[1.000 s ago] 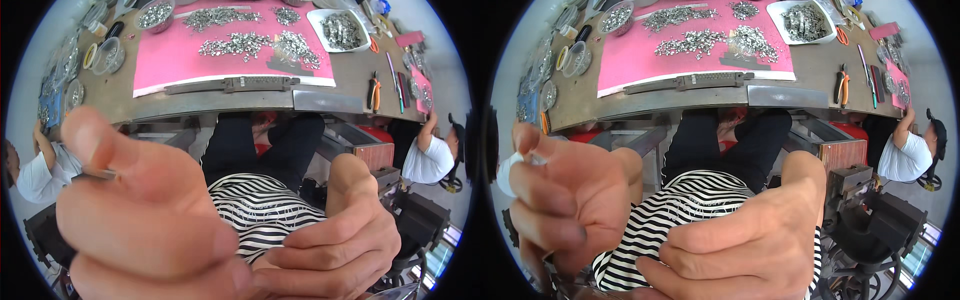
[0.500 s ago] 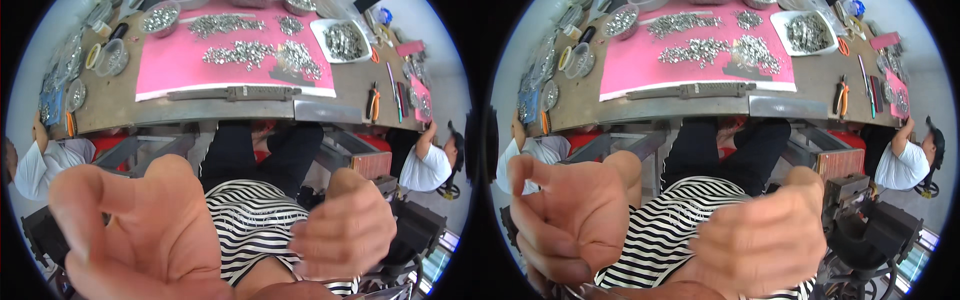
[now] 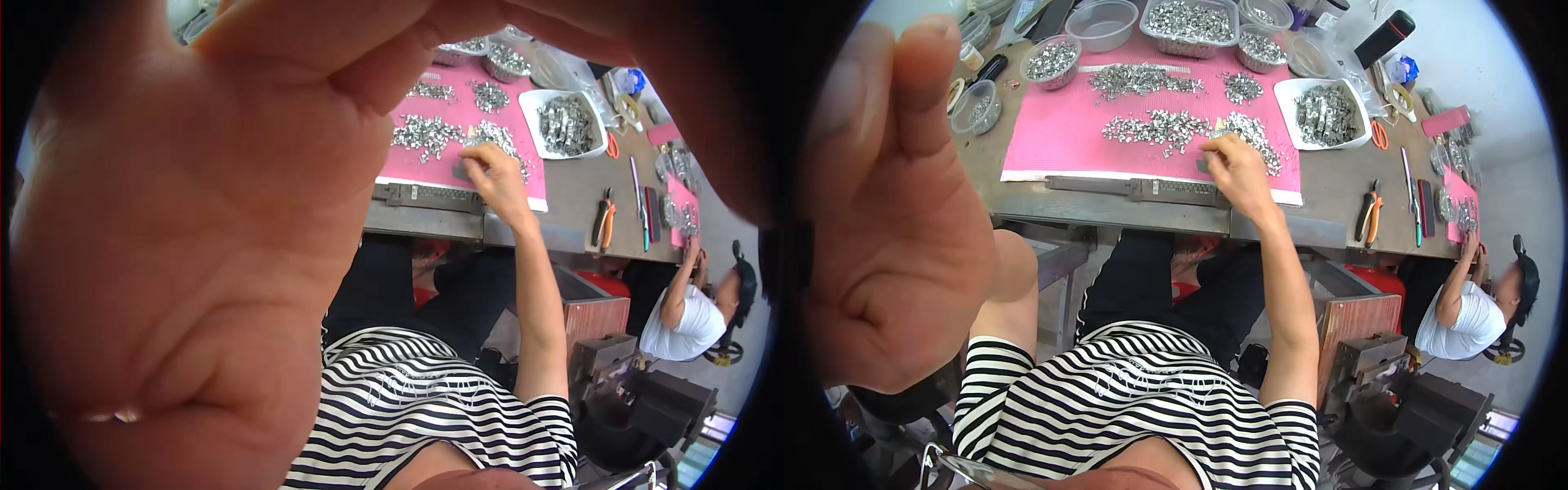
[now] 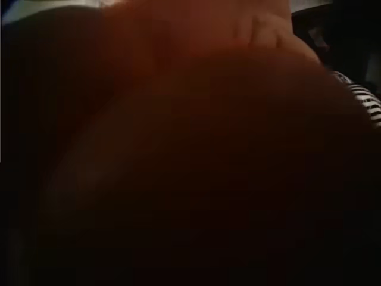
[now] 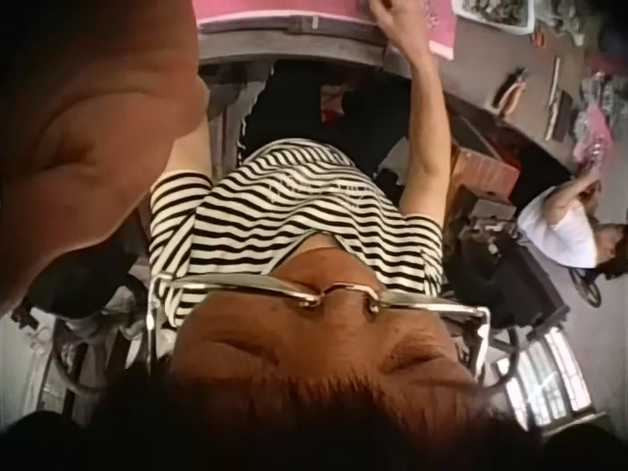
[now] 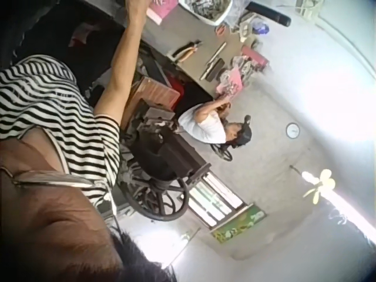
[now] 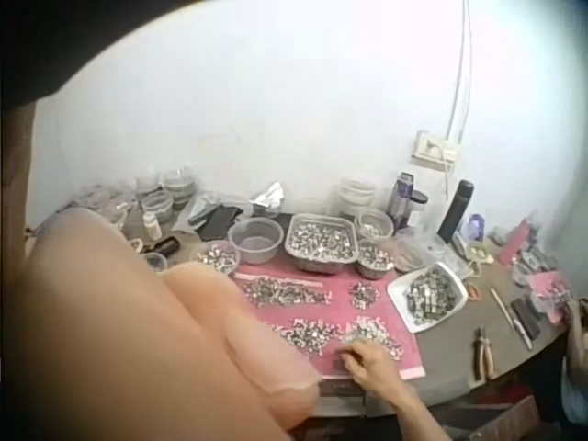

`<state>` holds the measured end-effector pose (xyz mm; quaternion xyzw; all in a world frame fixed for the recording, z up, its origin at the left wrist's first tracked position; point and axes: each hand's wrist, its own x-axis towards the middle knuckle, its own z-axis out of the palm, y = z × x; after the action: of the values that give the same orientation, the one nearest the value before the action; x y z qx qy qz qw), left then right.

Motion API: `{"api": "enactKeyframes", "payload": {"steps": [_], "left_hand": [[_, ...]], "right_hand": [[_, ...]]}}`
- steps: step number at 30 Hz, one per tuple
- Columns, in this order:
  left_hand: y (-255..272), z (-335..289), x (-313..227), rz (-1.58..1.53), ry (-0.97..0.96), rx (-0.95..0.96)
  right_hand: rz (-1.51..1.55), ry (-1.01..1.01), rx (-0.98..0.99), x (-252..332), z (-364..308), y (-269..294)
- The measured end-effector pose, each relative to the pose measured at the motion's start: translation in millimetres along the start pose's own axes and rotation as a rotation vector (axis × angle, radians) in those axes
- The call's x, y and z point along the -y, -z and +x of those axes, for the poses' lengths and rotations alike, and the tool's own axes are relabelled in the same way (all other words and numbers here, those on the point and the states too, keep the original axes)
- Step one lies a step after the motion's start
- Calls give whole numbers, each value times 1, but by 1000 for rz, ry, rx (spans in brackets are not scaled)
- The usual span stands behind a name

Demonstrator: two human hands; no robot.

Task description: The person places small metal pieces onto a metal guide bar, inserts the loaded bar into a mechanical press, operates the press with a hand wheel, and resumes loading metal pieces into the bar.

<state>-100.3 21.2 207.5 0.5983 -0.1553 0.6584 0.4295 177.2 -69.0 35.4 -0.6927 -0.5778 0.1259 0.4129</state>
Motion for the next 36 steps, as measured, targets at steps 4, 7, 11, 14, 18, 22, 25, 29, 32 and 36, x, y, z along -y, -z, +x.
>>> {"api": "enactKeyframes", "payload": {"steps": [4, 7, 11, 14, 18, 22, 25, 29, 32, 36], "left_hand": [[-9, -11, -12, -131, 59, -11], [-14, -10, -7, -222, 143, -10], [-14, 12, 40, -352, 212, 7], [6, -49, 106, 648, 334, 497], [21, -139, 163, 897, 588, 967], [36, -152, 147, 922, 656, 1137], [46, -149, 136, 881, 740, 1106], [36, -153, 133, 854, 687, 1097], [45, -154, 130, 869, 681, 1103], [55, -150, 129, 869, 701, 898]], "right_hand": [[-40, 39, -21, -10, 13, -19], [-265, 135, -40, -10, 17, -29], [-405, 235, -33, -19, 12, -22], [-413, 278, 8, -16, 6, -22], [-478, 288, -4, -22, -5, -22], [-343, 273, 26, -17, -10, -6], [-171, 213, -46, -23, -9, -2], [-181, 118, -92, -16, -6, -9], [-163, 141, -81, -18, -11, -11], [-130, 68, -76, -14, -10, -8]]}}
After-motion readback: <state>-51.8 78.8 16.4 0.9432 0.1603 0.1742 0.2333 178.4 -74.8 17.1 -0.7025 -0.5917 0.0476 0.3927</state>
